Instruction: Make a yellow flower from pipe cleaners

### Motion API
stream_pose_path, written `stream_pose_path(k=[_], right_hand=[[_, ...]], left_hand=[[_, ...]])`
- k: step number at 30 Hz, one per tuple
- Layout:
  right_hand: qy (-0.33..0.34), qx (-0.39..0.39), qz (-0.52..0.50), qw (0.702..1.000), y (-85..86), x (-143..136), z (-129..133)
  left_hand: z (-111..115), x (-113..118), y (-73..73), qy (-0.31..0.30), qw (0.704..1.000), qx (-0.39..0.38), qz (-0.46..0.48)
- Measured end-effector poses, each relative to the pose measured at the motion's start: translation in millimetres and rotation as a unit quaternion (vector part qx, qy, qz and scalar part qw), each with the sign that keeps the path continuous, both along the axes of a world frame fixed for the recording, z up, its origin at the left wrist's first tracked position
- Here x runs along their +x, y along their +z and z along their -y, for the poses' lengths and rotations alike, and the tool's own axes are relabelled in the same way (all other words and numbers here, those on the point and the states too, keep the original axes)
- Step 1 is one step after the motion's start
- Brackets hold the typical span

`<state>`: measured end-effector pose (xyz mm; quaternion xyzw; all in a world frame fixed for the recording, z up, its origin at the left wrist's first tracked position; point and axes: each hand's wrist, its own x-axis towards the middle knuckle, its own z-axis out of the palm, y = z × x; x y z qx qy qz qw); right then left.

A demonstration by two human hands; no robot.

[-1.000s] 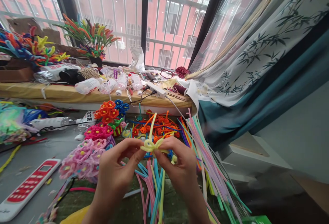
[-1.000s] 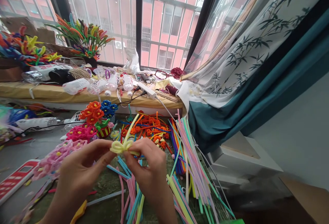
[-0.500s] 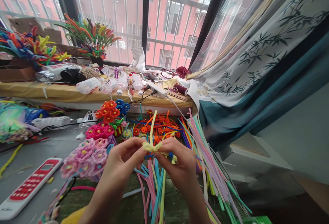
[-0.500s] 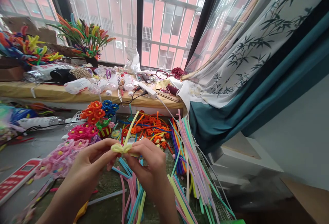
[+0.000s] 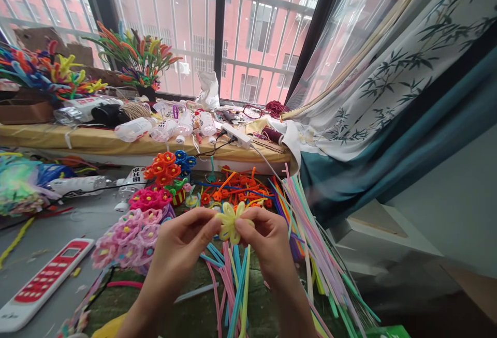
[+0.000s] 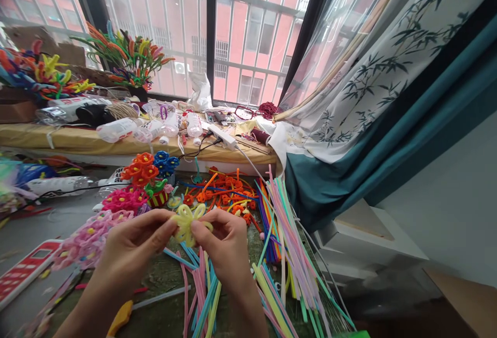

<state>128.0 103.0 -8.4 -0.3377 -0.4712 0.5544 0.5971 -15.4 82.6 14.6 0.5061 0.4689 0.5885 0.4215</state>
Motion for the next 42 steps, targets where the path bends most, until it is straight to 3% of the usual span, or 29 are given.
stream_pose_path(k=[5,11,17,20,23,27,34,42], right_hand=[[-0.029,0.071,0.087,0.993,2.9,3.9,2.9],[-0.059,0.129,0.201,0.969,1.8,4.2,2.9],[-0.093,0.270,0.266,0.921,1.5,7.3,-0.2],[-0.092,0.328,0.291,0.894,-0.7,9.8,-2.0],[-0.097,0.359,0.306,0.876,-2.4,10.3,-1.9],[-0.131,0.374,0.302,0.867,-0.9,9.1,0.9],[-0.123,0.363,0.335,0.861,1.5,8.0,2.7],[-0.134,0.357,0.371,0.847,-2.0,8.0,-0.4]], left_hand=[[-5.7,-6.1,-3.5,-0.041,0.999,-0.009,-0.003],[-11.9,-14.6,-20.9,-0.078,0.995,-0.017,-0.060],[-14.6,-22.2,-28.3,-0.063,0.990,-0.039,-0.122],[-15.4,-20.5,-24.9,-0.065,0.993,-0.072,-0.067],[-17.5,-18.4,-21.6,-0.110,0.987,-0.115,0.032],[-16.9,-13.7,-16.8,-0.138,0.976,-0.142,0.087],[-10.2,-8.9,-5.5,-0.126,0.982,-0.132,0.043],[-18.1,-18.4,-13.6,-0.182,0.974,-0.134,-0.036]])
